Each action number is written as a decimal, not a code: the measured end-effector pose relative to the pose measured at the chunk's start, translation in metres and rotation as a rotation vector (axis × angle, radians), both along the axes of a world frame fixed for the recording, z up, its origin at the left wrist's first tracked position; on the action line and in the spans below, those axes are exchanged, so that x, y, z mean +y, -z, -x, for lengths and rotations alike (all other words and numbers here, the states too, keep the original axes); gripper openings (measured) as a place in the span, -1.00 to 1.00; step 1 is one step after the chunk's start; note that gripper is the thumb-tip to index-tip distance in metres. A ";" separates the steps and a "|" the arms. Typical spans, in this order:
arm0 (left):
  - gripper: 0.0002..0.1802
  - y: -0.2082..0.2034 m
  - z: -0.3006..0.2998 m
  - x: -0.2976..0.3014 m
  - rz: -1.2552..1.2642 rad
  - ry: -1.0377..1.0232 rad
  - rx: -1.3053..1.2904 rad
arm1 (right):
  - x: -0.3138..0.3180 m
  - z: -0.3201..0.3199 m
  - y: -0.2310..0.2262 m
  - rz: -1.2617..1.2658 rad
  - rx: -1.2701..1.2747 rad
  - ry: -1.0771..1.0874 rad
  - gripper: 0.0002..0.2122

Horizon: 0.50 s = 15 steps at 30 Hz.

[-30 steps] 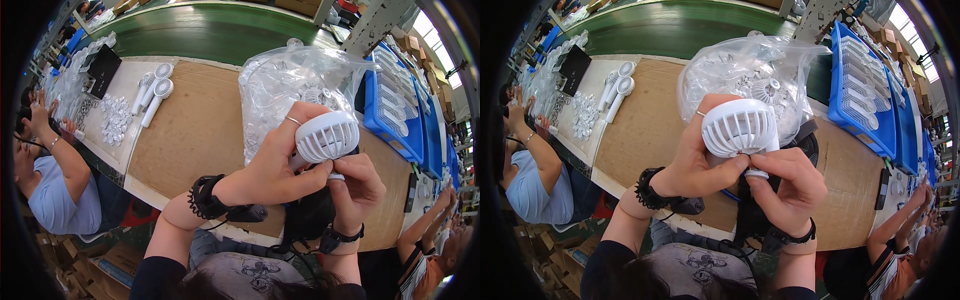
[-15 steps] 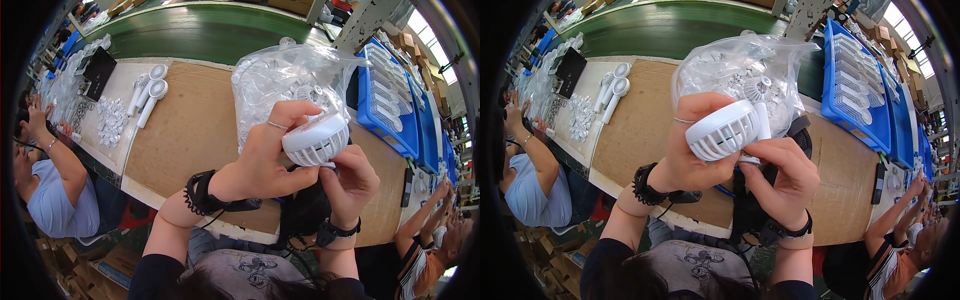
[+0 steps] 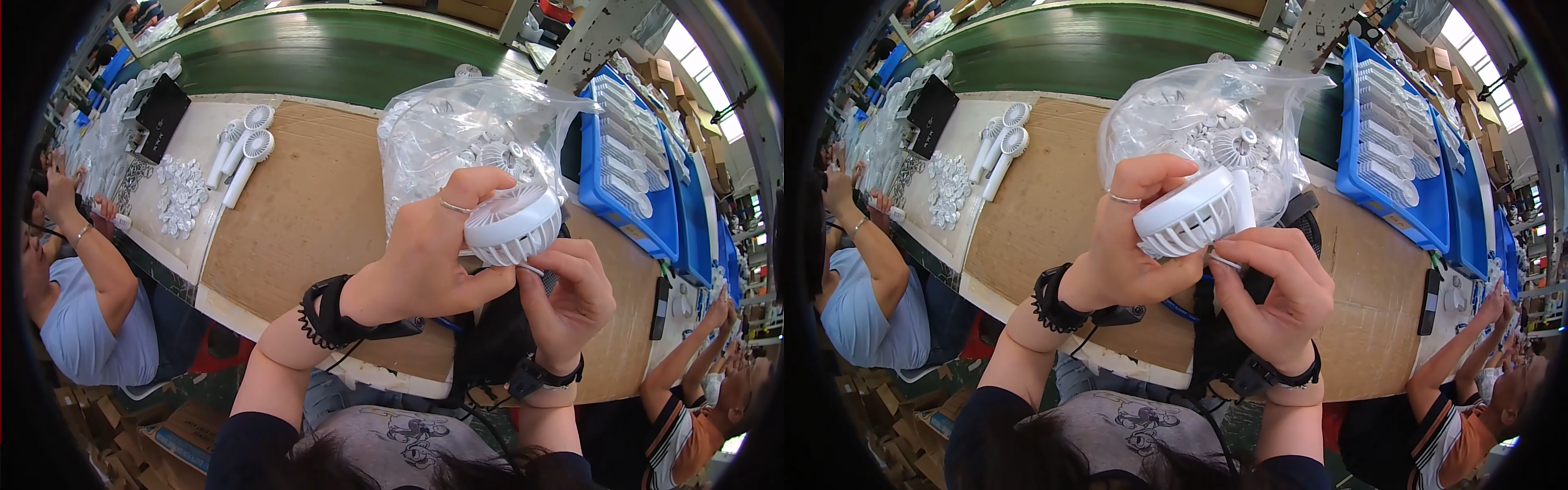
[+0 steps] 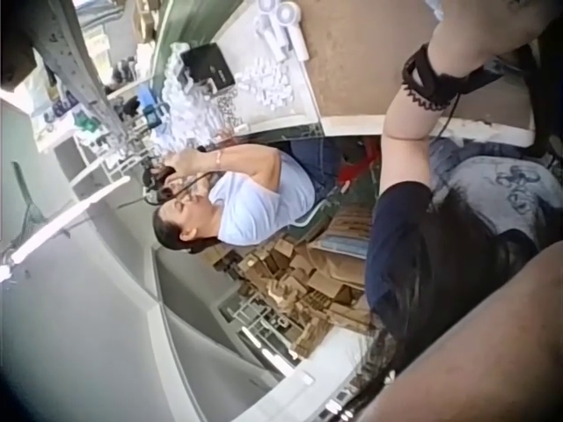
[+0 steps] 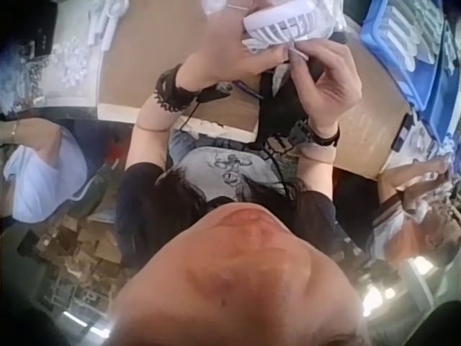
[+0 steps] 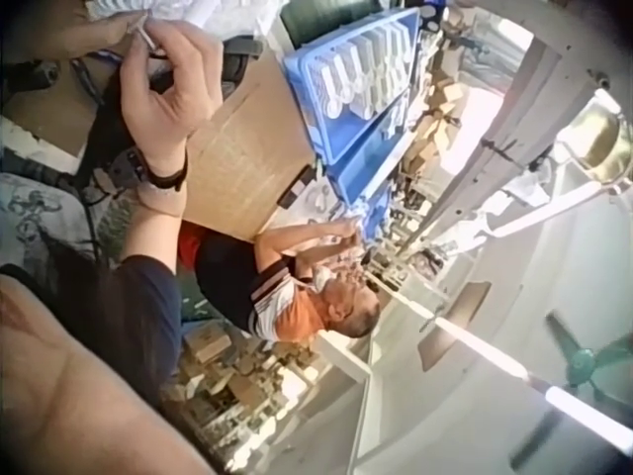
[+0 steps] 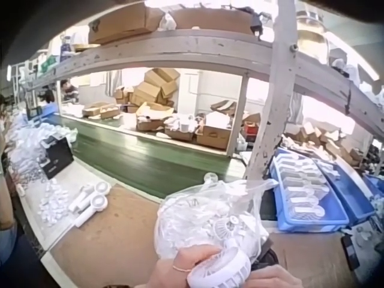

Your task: The person assembles handheld fans by pressing small white caps into the back of the fan heads. They repeat this process for multiple fans, occasionally comparing them to ensure they are properly fitted.

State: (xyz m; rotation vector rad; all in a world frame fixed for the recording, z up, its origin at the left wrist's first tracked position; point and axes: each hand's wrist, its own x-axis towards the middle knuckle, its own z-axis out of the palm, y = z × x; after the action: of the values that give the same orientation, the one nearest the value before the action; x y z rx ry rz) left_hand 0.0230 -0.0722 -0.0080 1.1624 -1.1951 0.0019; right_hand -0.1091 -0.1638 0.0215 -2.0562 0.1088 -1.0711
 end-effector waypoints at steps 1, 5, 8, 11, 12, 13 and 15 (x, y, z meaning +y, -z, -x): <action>-0.35 -0.001 -0.001 0.000 0.001 0.000 0.000 | 0.000 0.000 0.000 0.010 0.005 0.006 -0.80; -0.30 -0.004 -0.003 -0.001 0.028 -0.153 -0.185 | -0.001 -0.002 0.002 -0.002 0.016 0.013 -0.80; -0.27 0.001 -0.004 -0.004 0.094 -0.189 -0.249 | 0.000 -0.002 0.002 -0.048 0.016 0.000 -0.80; -0.27 0.000 -0.005 -0.004 0.124 -0.186 -0.285 | 0.000 -0.001 0.003 -0.122 0.009 -0.025 -0.80; -0.27 0.000 -0.005 -0.004 0.138 -0.184 -0.302 | -0.003 0.001 0.005 -0.144 0.032 -0.067 -0.79; -0.27 0.000 -0.006 -0.004 0.139 -0.186 -0.302 | -0.005 0.003 0.006 -0.165 0.055 -0.110 -0.78; -0.26 0.001 -0.010 -0.004 0.132 -0.171 -0.346 | -0.005 0.004 0.005 -0.186 0.075 -0.147 -0.78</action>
State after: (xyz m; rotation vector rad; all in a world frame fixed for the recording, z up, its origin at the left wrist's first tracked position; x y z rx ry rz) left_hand 0.0330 -0.0767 -0.0085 1.1738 -1.3705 0.4203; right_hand -0.1126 -0.1690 0.0168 -1.9055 0.0900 -0.8608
